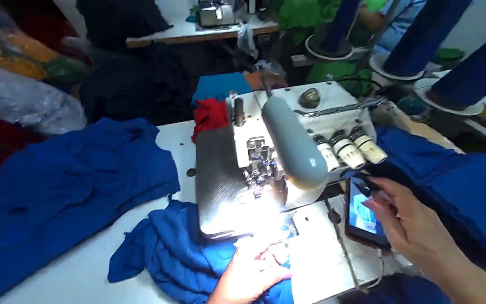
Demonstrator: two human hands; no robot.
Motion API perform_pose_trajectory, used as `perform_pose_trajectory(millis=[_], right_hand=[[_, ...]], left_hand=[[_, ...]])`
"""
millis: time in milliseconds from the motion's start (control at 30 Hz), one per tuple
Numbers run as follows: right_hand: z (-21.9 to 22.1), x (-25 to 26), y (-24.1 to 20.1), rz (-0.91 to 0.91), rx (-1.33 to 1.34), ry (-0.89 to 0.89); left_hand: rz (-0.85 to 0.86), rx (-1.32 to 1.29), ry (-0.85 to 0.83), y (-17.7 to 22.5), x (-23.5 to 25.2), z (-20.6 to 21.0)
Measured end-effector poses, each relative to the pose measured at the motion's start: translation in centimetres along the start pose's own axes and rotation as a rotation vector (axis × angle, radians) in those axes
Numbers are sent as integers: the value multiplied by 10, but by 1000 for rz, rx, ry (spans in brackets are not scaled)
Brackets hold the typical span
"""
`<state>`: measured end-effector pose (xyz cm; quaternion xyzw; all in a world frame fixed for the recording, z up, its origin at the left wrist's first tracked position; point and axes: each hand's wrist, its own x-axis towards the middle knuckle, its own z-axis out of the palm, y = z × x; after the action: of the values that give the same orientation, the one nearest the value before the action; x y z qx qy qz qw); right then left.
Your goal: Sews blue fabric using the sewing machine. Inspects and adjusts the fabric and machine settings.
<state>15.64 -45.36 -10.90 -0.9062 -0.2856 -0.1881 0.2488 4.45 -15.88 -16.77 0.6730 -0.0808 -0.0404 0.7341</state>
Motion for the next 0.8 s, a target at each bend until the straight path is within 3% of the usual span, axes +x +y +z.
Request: perform_pose_trajectory(millis=[100,233,500,567,667,800], right_hand=[[-12,17,19,-34,-47,-14],[-43,44,41,-228,-74,-213],[-48,108,31,-349,-223,-353],[-46,108,25,-303,-251,-338],[-43,102,13,-85,-274,-272],[-48,94,16,81,-149,-233]], left_hand=[[44,-8,-13,-3,0,-2],[40,24,-13,-1,0,-1],[85,19,-29,-6,-2,-3],[101,40,-33,-6,-2,-4],[123,9,-47,-6,-2,-5],[171,122,-30,2,5,4]])
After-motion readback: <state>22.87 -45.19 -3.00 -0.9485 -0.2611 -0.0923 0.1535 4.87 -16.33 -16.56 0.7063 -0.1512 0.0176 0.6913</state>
